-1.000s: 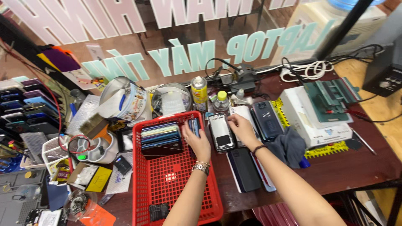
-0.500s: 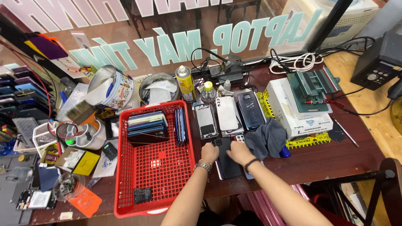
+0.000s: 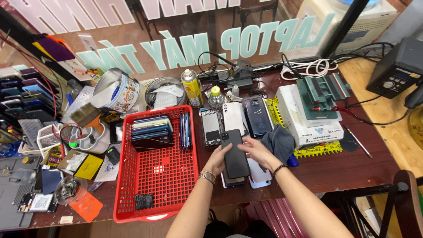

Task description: The person wipes multiple smartphones with a dark cloth, handling them one at a time. They pick up each phone from a red basket, wipe the front and back surfaces, and place the cleaned phones on the workbench.

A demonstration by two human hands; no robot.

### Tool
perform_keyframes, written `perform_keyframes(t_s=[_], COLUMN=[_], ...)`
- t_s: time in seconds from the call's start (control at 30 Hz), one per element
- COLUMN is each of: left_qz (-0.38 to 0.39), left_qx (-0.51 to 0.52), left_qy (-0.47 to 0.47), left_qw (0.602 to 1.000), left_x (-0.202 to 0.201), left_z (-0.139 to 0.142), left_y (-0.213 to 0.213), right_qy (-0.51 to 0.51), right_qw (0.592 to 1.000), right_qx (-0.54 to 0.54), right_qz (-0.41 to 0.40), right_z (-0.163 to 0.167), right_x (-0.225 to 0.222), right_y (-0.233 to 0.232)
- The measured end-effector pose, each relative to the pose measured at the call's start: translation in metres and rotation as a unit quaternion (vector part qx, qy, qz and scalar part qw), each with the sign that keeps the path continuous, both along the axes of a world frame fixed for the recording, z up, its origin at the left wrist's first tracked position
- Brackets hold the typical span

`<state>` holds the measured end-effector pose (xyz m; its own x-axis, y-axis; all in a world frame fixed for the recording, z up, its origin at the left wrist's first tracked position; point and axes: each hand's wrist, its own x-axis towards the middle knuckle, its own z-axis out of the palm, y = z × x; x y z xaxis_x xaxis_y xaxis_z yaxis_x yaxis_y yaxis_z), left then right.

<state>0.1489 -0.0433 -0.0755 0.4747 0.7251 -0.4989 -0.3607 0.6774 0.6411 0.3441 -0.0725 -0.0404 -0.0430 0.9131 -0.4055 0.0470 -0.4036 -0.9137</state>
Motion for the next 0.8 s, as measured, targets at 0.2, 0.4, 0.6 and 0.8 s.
perform_keyframes(t_s=[0.2,0.4,0.6,0.8], left_qz=[0.028,0.087,0.068,-0.03], left_qx=[0.004,0.021,0.019,0.028], left_qy=[-0.106,-0.161,-0.153,-0.09], left_qw=[0.994,0.983,0.986,0.995], left_x=[0.014,0.01,0.006,0.092], left_z=[0.011,0.034,0.044,0.022], left_y=[0.022,0.038,0.041,0.005], right_qy=[-0.609,-0.65,-0.515,-0.353], right_qw=[0.778,0.74,0.834,0.858], right_qx=[0.123,0.159,0.146,0.353], right_qz=[-0.094,-0.074,-0.136,-0.122], right_z=[0.035,-0.017,0.01,0.08], right_x=[0.038,0.037,0.06,0.003], right_y=[-0.027,-0.053,-0.04,-0.001])
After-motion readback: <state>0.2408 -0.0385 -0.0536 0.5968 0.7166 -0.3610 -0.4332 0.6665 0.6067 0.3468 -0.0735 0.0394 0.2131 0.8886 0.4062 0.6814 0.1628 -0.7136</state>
